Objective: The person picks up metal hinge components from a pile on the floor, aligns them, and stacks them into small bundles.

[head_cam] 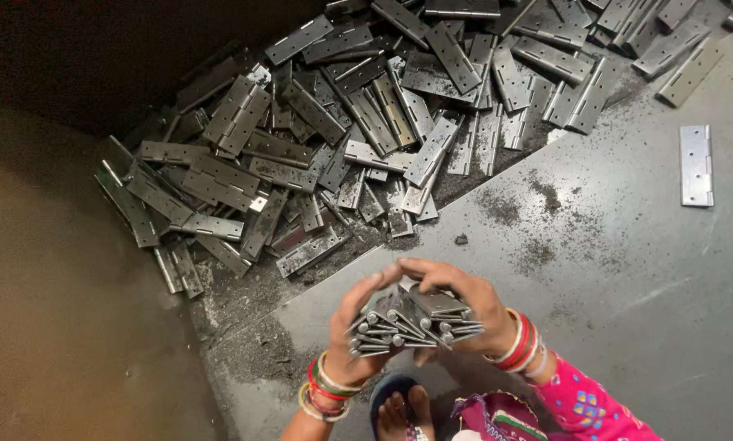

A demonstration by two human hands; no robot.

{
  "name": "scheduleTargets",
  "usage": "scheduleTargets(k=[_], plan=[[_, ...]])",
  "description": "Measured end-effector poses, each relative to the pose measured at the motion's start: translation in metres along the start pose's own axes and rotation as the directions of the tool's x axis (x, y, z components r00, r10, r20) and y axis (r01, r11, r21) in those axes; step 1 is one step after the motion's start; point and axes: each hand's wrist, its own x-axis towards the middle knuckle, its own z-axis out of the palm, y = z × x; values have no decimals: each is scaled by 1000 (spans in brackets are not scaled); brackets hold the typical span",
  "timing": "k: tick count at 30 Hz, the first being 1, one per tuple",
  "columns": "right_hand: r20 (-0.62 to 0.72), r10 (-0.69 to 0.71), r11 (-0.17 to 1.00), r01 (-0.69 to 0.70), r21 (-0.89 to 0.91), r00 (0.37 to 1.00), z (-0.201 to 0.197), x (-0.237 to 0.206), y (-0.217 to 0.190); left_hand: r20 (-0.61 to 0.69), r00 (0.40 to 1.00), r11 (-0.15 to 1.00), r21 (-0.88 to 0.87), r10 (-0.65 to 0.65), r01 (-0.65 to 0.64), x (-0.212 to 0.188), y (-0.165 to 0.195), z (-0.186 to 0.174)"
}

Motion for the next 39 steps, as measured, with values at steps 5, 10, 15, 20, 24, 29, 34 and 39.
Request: scheduleTargets(k=[5,10,15,20,24,29,34,39], plan=[[34,308,940,-310,144,951,31,-32,56,68,952,954,33,-298,296,-37,-60,8],[-47,350,930,-340,139,936,44,-54,86,-4,939,939,5,-344,344,-58,-102,7],[-128,441,897,-440,42,888,42,-29,74,-51,880,880,-84,-472,467,-39,-105,8],[-97,276,957,-283,-69,956,18,-7,26,-55,936,937,22,-347,349,-22,-42,-5],[27,31,1000,-31,1,999,4,-3,8,-35,991,990,51,-131,133,-16,-8,-6],[125,59,973,-29,-230,990,19,-11,43,8,995,994,44,-99,98,-33,-40,9],[94,359,932,-362,17,929,38,-48,69,-23,929,925,88,-369,370,-63,-91,14],[-34,397,917,-395,54,917,43,-51,85,-15,877,876,-70,-479,477,-49,-104,15]])
